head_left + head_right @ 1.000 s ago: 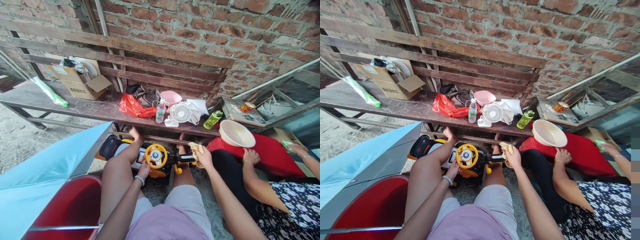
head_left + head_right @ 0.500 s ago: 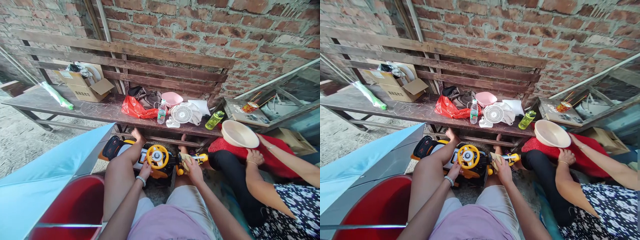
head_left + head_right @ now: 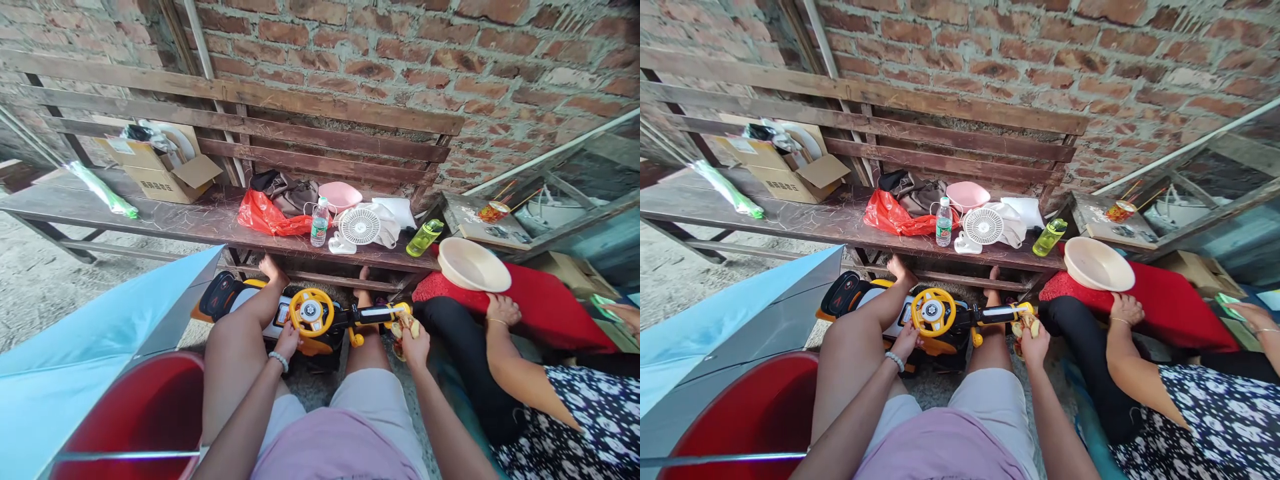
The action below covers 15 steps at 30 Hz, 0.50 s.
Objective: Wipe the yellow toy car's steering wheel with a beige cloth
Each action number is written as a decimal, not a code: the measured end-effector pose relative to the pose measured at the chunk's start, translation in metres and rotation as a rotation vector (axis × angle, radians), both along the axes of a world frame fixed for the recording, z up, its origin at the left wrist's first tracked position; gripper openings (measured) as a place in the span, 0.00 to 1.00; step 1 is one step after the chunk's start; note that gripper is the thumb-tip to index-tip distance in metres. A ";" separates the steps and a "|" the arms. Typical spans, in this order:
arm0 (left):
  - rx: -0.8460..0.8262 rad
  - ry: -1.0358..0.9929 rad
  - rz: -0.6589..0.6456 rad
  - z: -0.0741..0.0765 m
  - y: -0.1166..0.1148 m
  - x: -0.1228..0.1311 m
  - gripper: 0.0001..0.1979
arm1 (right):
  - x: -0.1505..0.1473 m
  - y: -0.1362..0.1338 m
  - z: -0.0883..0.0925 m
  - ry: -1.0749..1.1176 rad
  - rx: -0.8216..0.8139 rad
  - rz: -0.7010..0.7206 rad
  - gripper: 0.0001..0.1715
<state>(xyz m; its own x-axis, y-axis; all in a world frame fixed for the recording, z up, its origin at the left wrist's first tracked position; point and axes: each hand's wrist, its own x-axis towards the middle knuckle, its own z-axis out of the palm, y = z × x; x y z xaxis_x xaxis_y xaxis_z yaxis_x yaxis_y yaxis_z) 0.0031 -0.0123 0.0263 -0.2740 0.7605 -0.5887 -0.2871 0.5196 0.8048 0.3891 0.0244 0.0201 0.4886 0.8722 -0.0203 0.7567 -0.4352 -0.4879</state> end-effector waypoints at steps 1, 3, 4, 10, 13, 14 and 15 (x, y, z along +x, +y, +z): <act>-0.001 -0.006 0.003 0.000 0.000 0.000 0.18 | -0.016 0.004 0.002 -0.019 -0.033 0.035 0.34; -0.005 -0.016 0.008 0.001 -0.001 0.000 0.15 | -0.049 0.007 0.004 -0.048 -0.122 0.134 0.33; -0.008 -0.020 0.006 0.001 -0.001 0.000 0.14 | -0.064 0.006 0.005 -0.065 -0.135 0.189 0.34; -0.016 0.002 -0.005 0.001 0.000 0.000 0.14 | -0.080 -0.016 0.013 -0.093 -0.217 0.570 0.40; -0.007 -0.006 0.002 0.001 -0.001 0.001 0.15 | -0.061 -0.021 0.025 0.057 -0.209 0.763 0.39; -0.004 -0.007 0.000 0.001 -0.001 0.001 0.15 | -0.056 -0.018 0.031 0.104 -0.194 0.823 0.39; 0.000 -0.005 -0.004 0.002 -0.002 0.001 0.15 | -0.051 -0.013 0.037 0.134 -0.166 0.860 0.37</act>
